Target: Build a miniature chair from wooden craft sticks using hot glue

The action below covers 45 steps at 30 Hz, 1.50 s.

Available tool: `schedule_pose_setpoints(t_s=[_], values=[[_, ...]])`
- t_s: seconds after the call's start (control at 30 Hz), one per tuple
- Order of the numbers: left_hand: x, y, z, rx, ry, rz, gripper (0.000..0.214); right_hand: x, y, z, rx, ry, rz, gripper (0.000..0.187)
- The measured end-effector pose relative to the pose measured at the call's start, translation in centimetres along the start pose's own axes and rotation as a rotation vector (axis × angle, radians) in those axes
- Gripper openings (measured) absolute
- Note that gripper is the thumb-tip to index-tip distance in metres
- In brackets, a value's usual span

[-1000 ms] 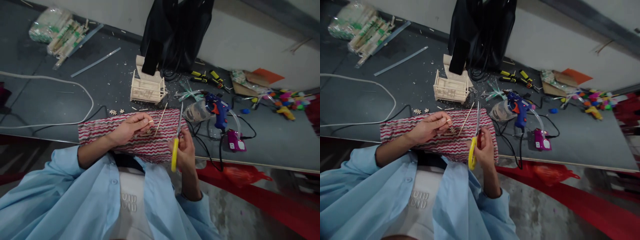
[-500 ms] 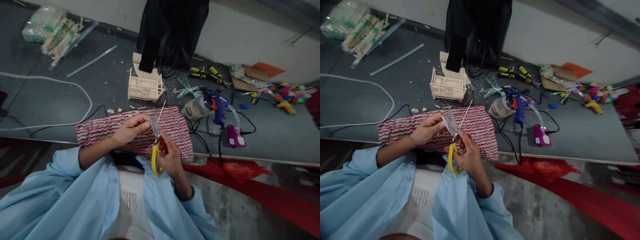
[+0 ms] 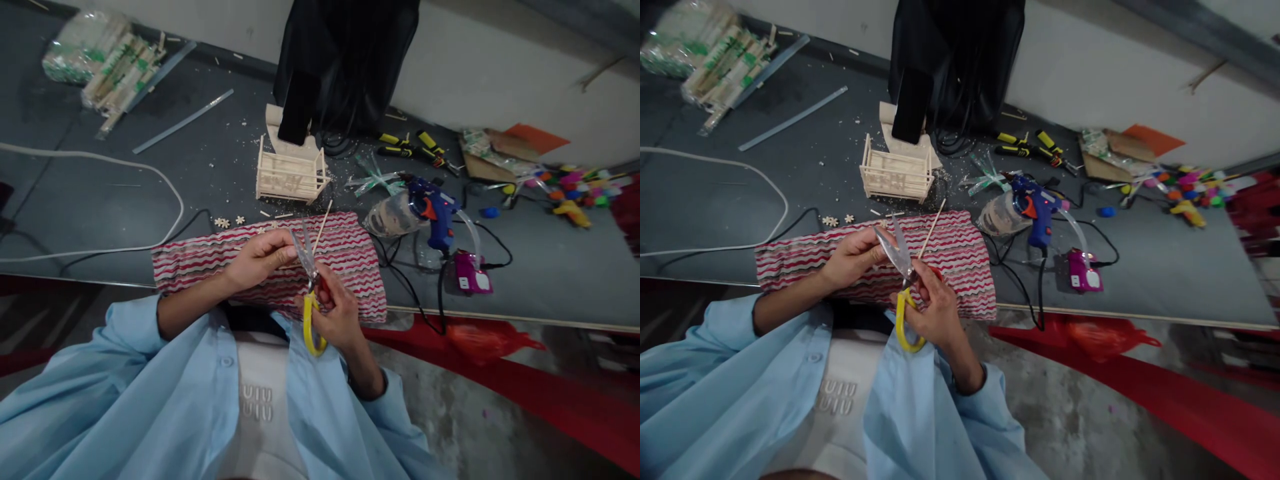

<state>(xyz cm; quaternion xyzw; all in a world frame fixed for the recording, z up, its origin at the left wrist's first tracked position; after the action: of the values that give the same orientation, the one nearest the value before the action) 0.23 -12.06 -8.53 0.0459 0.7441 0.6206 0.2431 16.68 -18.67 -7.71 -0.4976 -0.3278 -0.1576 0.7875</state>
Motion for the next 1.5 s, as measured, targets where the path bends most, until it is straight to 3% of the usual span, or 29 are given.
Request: schedule_pose_setpoints(t_s=[0.37, 0.63, 0.93, 1.1, 1.3, 1.5], values=[[0.6, -0.6, -0.1, -0.047, 0.044, 0.109, 0.049, -0.7, 0.5, -0.4, -0.038, -0.035, 0.018, 0.061], [0.7, -0.2, -0.5, -0.106, 0.082, 0.154, 0.043, -0.5, 0.1, 0.0, 0.028, -0.047, -0.095, 0.069], [0.6, 0.2, -0.8, -0.132, 0.130, 0.193, 0.044, -0.6, 0.1, 0.0, 0.030, -0.013, -0.114, 0.064], [0.2, -0.1, -0.9, -0.142, 0.099, 0.161, 0.045, -1.0, 0.8, -0.6, -0.009, 0.013, -0.111, 0.052], [-0.1, -0.6, -0.7, -0.021, -0.004, -0.031, 0.042, 0.8, 1.7, -1.1, -0.069, 0.189, -0.156, 0.039], [-0.3, -0.5, -0.6, 0.069, -0.101, -0.047, 0.048, 0.9, 1.1, -0.8, 0.016, 0.060, -0.154, 0.046]])
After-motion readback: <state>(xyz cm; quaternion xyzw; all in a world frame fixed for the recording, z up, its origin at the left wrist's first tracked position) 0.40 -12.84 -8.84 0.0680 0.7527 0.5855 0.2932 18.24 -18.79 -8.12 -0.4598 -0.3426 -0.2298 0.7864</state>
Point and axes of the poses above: each hand's wrist, its own z-axis towards the middle knuckle, its own x-axis out of the back of the hand, y = z × x, the point moved 6 cm from there along z, towards the middle knuckle, and after that the axes turned 12 degrees about x, right-handed, at the moved point
